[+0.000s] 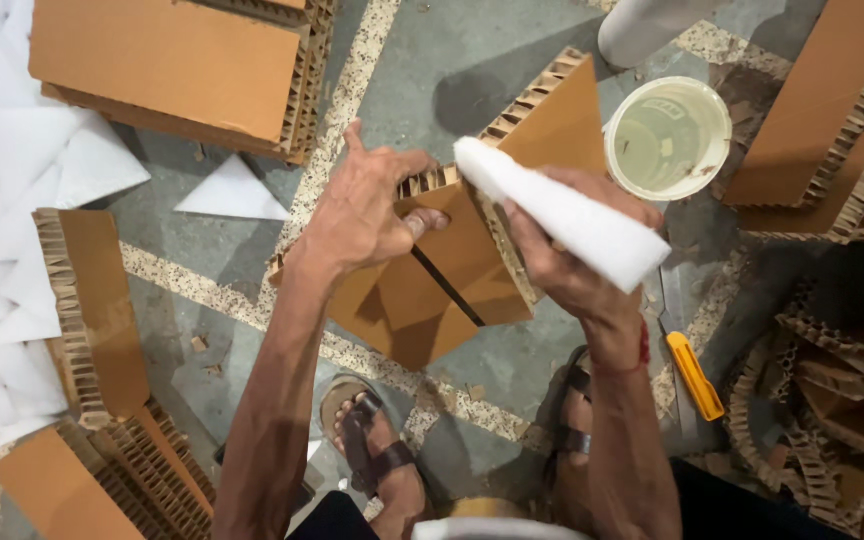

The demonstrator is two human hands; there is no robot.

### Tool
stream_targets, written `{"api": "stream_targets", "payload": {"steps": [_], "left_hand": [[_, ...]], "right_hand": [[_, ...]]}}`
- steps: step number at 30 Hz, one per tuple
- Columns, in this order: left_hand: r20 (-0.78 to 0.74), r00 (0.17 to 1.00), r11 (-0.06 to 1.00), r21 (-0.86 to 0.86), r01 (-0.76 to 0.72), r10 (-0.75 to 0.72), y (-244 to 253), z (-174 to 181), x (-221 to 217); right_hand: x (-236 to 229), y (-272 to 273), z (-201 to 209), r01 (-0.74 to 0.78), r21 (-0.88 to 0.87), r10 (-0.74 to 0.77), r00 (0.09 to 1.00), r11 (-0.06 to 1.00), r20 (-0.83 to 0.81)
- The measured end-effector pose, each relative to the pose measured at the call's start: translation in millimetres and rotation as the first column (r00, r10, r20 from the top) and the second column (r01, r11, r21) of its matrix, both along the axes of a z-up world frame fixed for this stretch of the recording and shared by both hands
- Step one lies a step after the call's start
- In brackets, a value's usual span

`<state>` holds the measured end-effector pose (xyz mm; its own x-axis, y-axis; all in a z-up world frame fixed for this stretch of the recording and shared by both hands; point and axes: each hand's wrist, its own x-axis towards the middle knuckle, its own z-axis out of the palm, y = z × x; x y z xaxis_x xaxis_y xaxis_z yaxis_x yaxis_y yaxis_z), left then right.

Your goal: The person applies glue to the edges of corrugated cardboard pieces using a foam brush and a bucket of adhesive. They then press the glued pieces together to form a U-shaped structure and secure it with a rubber band.

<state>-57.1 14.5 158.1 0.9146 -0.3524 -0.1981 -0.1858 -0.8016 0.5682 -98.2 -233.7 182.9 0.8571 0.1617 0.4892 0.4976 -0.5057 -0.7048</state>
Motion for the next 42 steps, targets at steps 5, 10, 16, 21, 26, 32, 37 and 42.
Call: {"api": "stream_targets", "payload": {"steps": [5, 10, 16, 21, 26, 32, 37, 42], "left_hand": [[0.109, 0.994, 0.996, -0.088, 0.026, -0.016, 2.2, -1.9, -3.7], [0.087, 0.996, 0.999, -0.045, 0.024, -0.020, -0.4, 1.1, -2.9], [0.068, 0.997, 0.999, 0.001, 0.040, -0.040, -4.8, 6.0, -3.6], [0.096, 0.993, 0.997, -0.030, 0.072, -0.069, -2.7, 2.3, -5.0], [0.077, 0.997, 0.999, -0.043, 0.032, -0.029, -3.8, 4.8, -4.9], [0.040, 0.999, 0.999, -0.028, 0.016, -0.015, -8.7, 13.6, -7.5], [0.080, 0.997, 0.998, -0.057, 0.023, -0.019, -3.4, 9.5, -10.7], [0.075, 0.997, 0.998, -0.058, 0.010, -0.006, -0.9, 4.5, -12.6]], "right_hand": [[-29.2, -22.7, -9.4, -0.083, -0.095, 0.054, 0.961, 0.992, -0.270], [-32.7, -20.1, -11.4, 0.052, -0.020, -0.055, 0.971, 0.998, -0.231], [-10.9, 3.6, -2.2, 0.090, 0.083, -0.089, 0.996, 0.993, -0.014], [-25.9, 16.8, -12.3, 0.154, 0.057, -0.155, 0.988, 0.986, 0.016], [-54.3, 23.8, -18.0, 0.165, 0.047, -0.169, 0.983, 0.985, 0.079], [-56.4, 24.8, -27.2, 0.172, 0.013, -0.169, 0.978, 0.985, -0.123], [-66.0, 16.2, -20.2, 0.130, -0.175, -0.182, 0.928, 0.976, -0.324], [-58.4, 8.6, 14.6, 0.113, 0.010, -0.109, 0.975, 0.994, -0.195]]}}
